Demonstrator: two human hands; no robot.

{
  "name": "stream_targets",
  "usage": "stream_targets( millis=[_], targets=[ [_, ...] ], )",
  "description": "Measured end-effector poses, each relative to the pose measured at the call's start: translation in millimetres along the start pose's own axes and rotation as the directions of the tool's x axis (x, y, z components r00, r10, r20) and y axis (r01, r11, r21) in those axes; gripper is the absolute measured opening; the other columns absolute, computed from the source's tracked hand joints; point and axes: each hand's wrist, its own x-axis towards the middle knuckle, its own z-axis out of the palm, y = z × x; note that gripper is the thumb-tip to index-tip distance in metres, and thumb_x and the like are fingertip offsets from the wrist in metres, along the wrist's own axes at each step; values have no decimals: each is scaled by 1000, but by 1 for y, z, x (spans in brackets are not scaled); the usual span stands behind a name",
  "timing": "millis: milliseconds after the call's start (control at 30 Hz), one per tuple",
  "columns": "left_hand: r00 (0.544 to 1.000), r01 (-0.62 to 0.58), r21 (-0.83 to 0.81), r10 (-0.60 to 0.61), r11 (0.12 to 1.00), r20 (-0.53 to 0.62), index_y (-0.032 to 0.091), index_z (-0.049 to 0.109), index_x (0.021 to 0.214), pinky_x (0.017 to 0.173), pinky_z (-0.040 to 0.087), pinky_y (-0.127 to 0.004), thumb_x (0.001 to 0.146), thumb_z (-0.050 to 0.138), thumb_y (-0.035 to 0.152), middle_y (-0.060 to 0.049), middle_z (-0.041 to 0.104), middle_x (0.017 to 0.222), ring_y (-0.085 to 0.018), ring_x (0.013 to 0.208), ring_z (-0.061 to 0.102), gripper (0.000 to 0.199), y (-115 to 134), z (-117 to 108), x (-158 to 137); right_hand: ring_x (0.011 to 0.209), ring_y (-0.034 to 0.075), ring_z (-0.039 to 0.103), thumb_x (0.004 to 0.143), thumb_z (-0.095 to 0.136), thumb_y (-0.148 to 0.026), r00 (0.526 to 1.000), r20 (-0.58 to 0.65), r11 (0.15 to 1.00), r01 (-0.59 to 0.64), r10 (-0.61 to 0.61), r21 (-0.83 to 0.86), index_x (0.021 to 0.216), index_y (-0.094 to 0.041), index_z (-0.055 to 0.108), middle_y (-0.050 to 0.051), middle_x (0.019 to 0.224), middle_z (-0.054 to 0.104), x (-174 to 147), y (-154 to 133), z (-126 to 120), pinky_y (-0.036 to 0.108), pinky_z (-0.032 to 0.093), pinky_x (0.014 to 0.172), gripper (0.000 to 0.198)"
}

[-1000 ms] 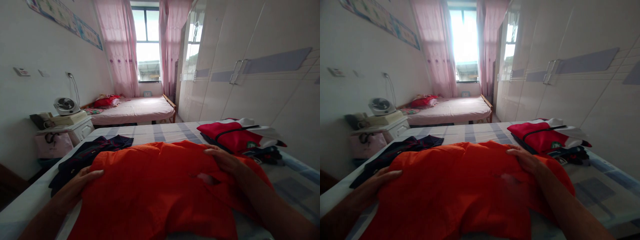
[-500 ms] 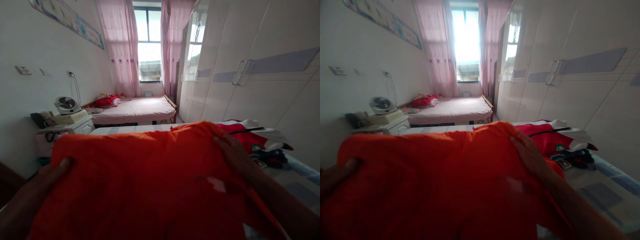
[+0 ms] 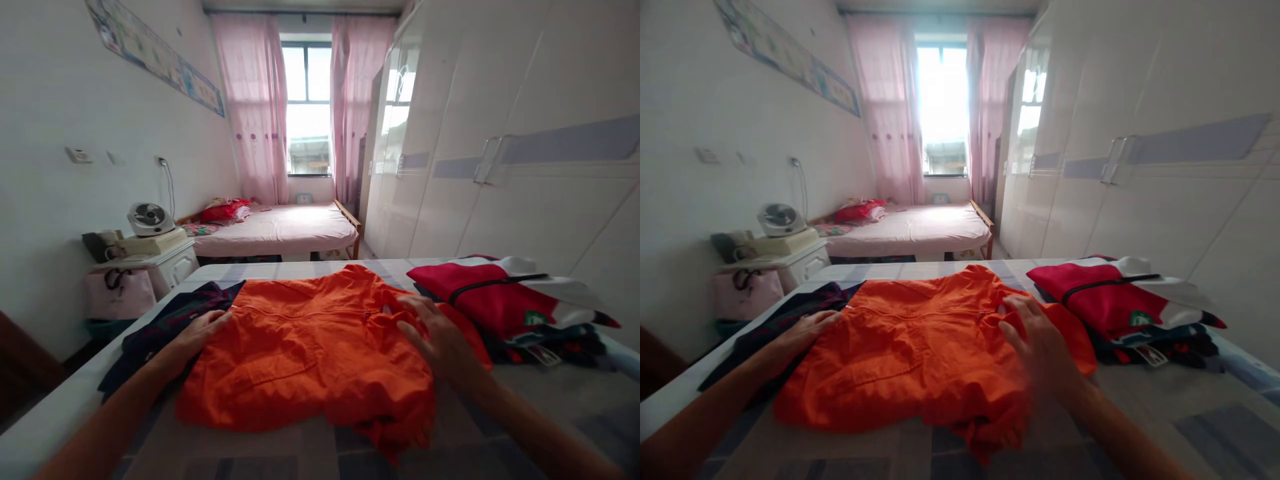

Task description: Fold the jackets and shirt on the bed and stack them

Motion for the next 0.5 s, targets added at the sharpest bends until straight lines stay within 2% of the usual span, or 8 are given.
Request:
stream_targets(
  millis=[67,167,233,300,333,400,433,500],
  targets=[
    [998,60,33,-60,998,5,15,64,86,71,54,-30,52,79,51,-9,72,85,-29,91,67,52,-10,-4,-6,91,24,64,85,43,-52,976,50,977,-210,212,-29,99,-21,57,10,102,65,-48,1,-2,35,52,77,37],
    [982,162,2,-161,987,103,14,64,88,72,56,-35,54,80,49,-11,73,86,-31,88,68,52,-11,-2,-17,77,24,65,81,45,-60,863,222,891,-441,453,-103,84,-22,58,8,87,67,-91,10,-8,35,49,69,40],
    [946,265,-101,-239,959,219,15,64,94,75,57,-40,58,79,46,-11,73,90,-31,86,69,49,-9,6,-23,78,26,65,80,46,-61,776,366,851,-516,514,-100,82,-22,60,8,84,68,-99,14,-9,36,47,73,42],
    [902,363,-223,-281,905,328,16,62,99,79,57,-43,62,79,39,-12,73,93,-31,86,69,47,-7,19,-28,81,26,65,79,49,-60,733,466,834,-551,495,-19,84,-21,62,8,84,69,-97,11,-4,36,46,74,42],
    [886,394,-269,-286,879,364,15,62,100,79,57,-44,63,79,35,-13,73,93,-32,86,69,46,-5,26,-30,83,27,65,78,51,-59,738,487,825,-562,467,59,86,-20,63,8,87,70,-93,7,0,35,46,75,41],
    [880,401,-319,-265,859,395,13,61,102,78,57,-45,66,77,29,-14,72,91,-33,85,69,42,1,39,-35,89,26,64,76,57,-54,778,478,771,-574,408,275,93,-18,63,7,94,70,-83,-3,12,33,47,76,40],
    [886,391,-337,-250,856,391,12,61,102,77,58,-45,68,75,26,-14,73,90,-33,83,70,40,7,43,-38,91,26,64,75,59,-51,797,462,711,-578,389,400,97,-17,63,7,96,70,-77,-9,17,33,48,76,40],
    [906,358,-373,-222,856,362,12,62,101,73,59,-44,69,73,21,-13,73,85,-32,79,70,35,23,46,-46,93,25,63,77,58,-46,821,434,522,-571,372,633,105,-16,61,7,101,69,-64,-17,23,32,49,77,41]
  ],
)
